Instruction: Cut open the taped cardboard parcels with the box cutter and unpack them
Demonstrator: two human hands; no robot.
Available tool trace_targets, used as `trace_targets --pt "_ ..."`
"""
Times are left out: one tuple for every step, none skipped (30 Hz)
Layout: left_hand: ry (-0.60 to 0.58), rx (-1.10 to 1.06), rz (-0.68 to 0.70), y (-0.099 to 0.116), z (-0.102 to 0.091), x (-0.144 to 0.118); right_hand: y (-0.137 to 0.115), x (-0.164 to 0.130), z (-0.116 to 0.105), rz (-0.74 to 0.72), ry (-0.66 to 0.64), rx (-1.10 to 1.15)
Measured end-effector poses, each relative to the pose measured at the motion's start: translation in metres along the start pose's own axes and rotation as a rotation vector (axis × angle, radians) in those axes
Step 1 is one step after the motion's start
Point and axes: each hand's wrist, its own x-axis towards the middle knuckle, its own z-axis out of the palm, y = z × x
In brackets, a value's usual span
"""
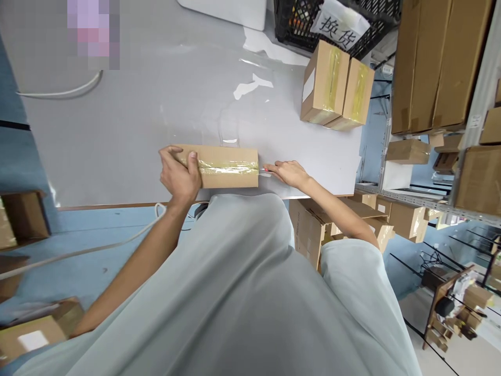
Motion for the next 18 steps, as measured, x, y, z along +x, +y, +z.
trace_targets --pt "0.002 -0.014 -0.011 0.001 0.0 0.0 0.002 -0.001 0.0 -0.001 -0.009 -0.002" --pt "0.002 -0.024 -0.022 0.004 -0.001 -0.001 0.004 -0.002 0.0 0.002 -0.014 -0.002" --pt "-0.001 -0.029 -0.032 0.006 -0.002 -0.002 0.005 -0.002 0.001 0.005 -0.014 -0.002" --pt "-0.008 -0.031 -0.04 0.009 -0.004 -0.002 0.005 -0.001 0.002 0.004 -0.009 -0.001" --pt "-0.014 -0.03 -0.047 0.012 -0.006 -0.003 0.005 0.001 0.003 0.002 -0.003 -0.001" --pt "-0.021 -0.029 -0.053 0.016 -0.007 -0.004 0.004 0.003 0.003 -0.003 0.003 0.0" --pt "-0.029 -0.029 -0.057 0.019 -0.009 -0.005 0.003 0.005 0.004 -0.01 0.005 0.0" --pt "-0.035 -0.032 -0.061 0.021 -0.01 -0.005 0.001 0.007 0.005 -0.016 0.004 0.0" --pt "-0.044 -0.041 -0.064 0.023 -0.011 -0.006 0.001 0.009 0.005 -0.021 0.001 0.001" --pt "-0.061 -0.056 -0.063 0.025 -0.012 -0.006 0.001 0.01 0.005 -0.026 0.0 0.002" --pt "-0.083 -0.076 -0.061 0.025 -0.012 -0.006 0.001 0.011 0.006 -0.028 0.0 0.003" --pt "-0.101 -0.094 -0.057 0.025 -0.012 -0.006 0.002 0.011 0.007 -0.029 0.004 0.006" --pt "-0.106 -0.105 -0.053 0.024 -0.011 -0.005 0.003 0.012 0.008 -0.028 0.009 0.011" --pt "-0.091 -0.105 -0.05 0.022 -0.01 -0.005 0.004 0.012 0.01 -0.031 0.017 0.02" --pt "-0.058 -0.095 -0.05 0.02 -0.009 -0.004 0.005 0.014 0.012 -0.036 0.029 0.034" --pt "-0.026 -0.08 -0.047 0.018 -0.008 -0.003 0.006 0.015 0.015 -0.043 0.043 0.053" --pt "-0.004 -0.065 -0.042 0.015 -0.007 -0.003 0.007 0.016 0.018 -0.052 0.06 0.075" --pt "0.003 -0.052 -0.032 0.012 -0.005 -0.002 0.008 0.017 0.021 -0.061 0.077 0.097"
